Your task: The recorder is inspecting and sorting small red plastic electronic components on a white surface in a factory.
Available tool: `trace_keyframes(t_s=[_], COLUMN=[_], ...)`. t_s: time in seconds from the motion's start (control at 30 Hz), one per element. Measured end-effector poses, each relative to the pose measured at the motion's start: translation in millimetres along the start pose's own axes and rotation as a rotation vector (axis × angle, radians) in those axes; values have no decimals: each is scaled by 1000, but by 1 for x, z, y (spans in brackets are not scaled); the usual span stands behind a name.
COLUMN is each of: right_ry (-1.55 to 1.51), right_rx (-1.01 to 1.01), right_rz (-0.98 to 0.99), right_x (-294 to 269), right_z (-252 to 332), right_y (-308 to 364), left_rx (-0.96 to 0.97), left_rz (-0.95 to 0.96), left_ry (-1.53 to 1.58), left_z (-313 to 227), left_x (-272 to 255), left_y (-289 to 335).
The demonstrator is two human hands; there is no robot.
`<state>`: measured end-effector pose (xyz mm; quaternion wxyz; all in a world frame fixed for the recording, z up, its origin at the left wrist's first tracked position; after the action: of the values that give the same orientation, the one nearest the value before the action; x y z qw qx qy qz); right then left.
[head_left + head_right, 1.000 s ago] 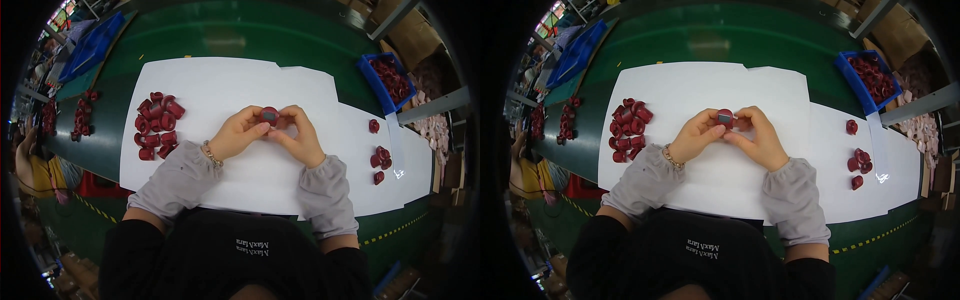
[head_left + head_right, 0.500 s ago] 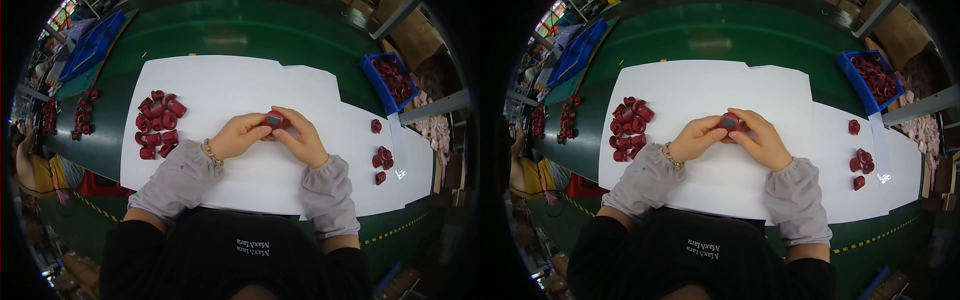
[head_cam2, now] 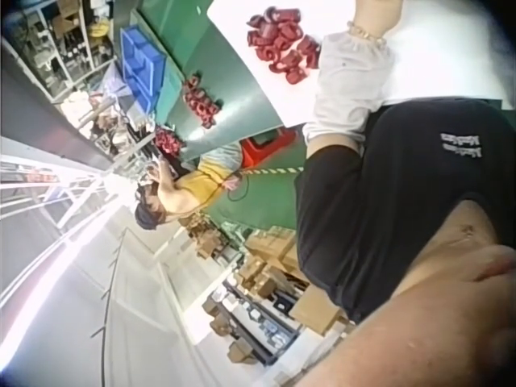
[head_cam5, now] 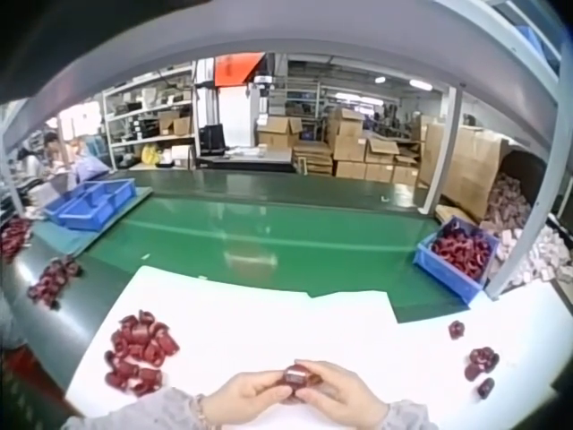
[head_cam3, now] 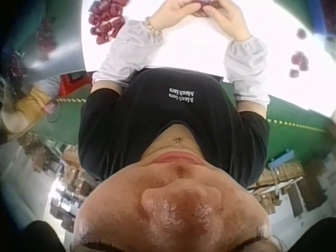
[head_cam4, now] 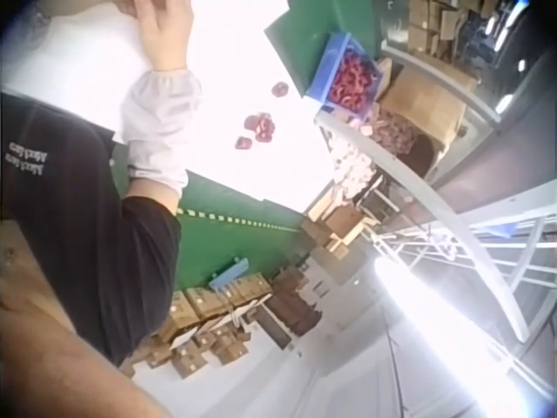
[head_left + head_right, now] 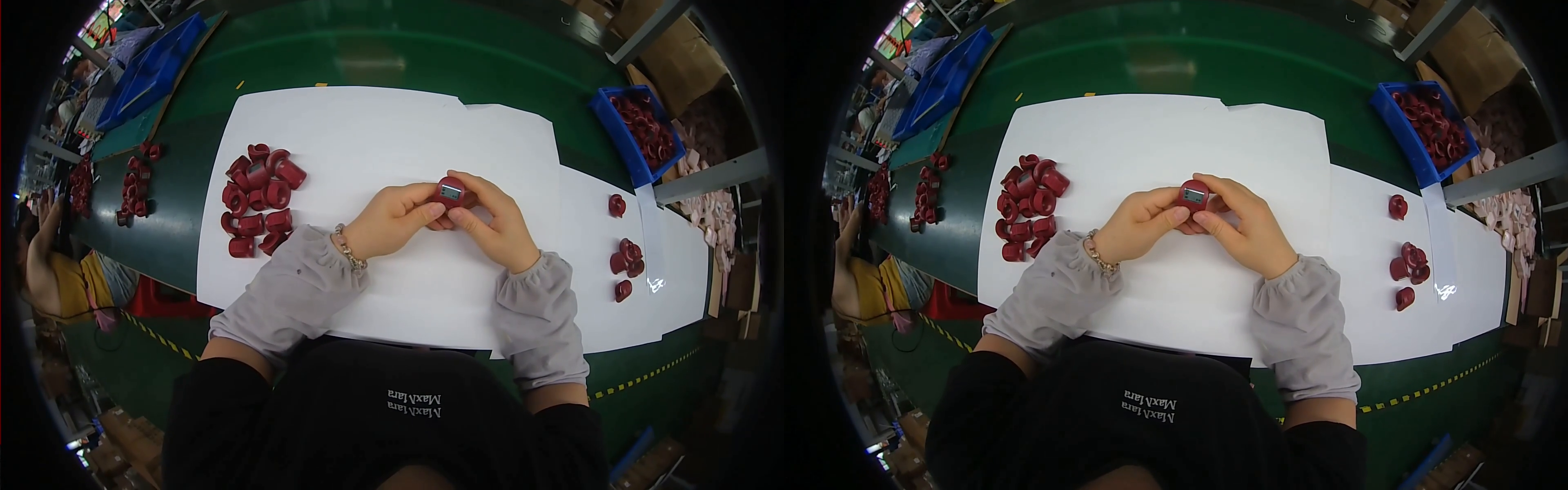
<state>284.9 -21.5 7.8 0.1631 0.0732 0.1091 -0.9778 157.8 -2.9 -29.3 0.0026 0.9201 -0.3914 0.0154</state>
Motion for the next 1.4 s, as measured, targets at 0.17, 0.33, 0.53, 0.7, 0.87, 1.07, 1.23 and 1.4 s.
trace_keyframes(t_s=[0.17, 0.33, 0.53, 0.7, 0.87, 1.07, 1.23, 1.4], right_ry=[10, 12, -17, -2, 0, -22, -8, -62], right_rx=[-13, -23, -2, -2, -6, 18, 5, 39], right_rz=[-9, -5, -8, -12, -4, -14, -19, -18], right_x=[-1, 0, 3, 1, 1, 1, 0, 0], right_z=[-1, -2, -1, 0, 0, -3, 0, -4], right_y=[-1, -1, -1, 1, 1, 1, 1, 2], left_rx=[42, 32, 21, 34, 23, 51, 45, 46], left_rz=[-21, -45, 0, -1, 11, 29, 45, 33], left_ry=[22, 25, 1, 20, 10, 4, -8, 0], left_z=[-2, -3, -2, -4, -2, -5, -1, -4], left_x=[2, 0, 0, 3, 2, 3, 3, 5], left_y=[-1, -1, 1, -1, 1, 0, 0, 0])
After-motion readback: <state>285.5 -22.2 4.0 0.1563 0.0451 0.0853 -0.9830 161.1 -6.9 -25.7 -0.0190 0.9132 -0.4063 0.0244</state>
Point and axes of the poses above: each hand's wrist, its own y-axis away from the middle knuckle, its own x-axis out of the palm, z = x × y, the point moved 7 cm from there along -y, towards the middle knuckle, and after that the axes turned 10 degrees about -y, right-handed, at the moved point
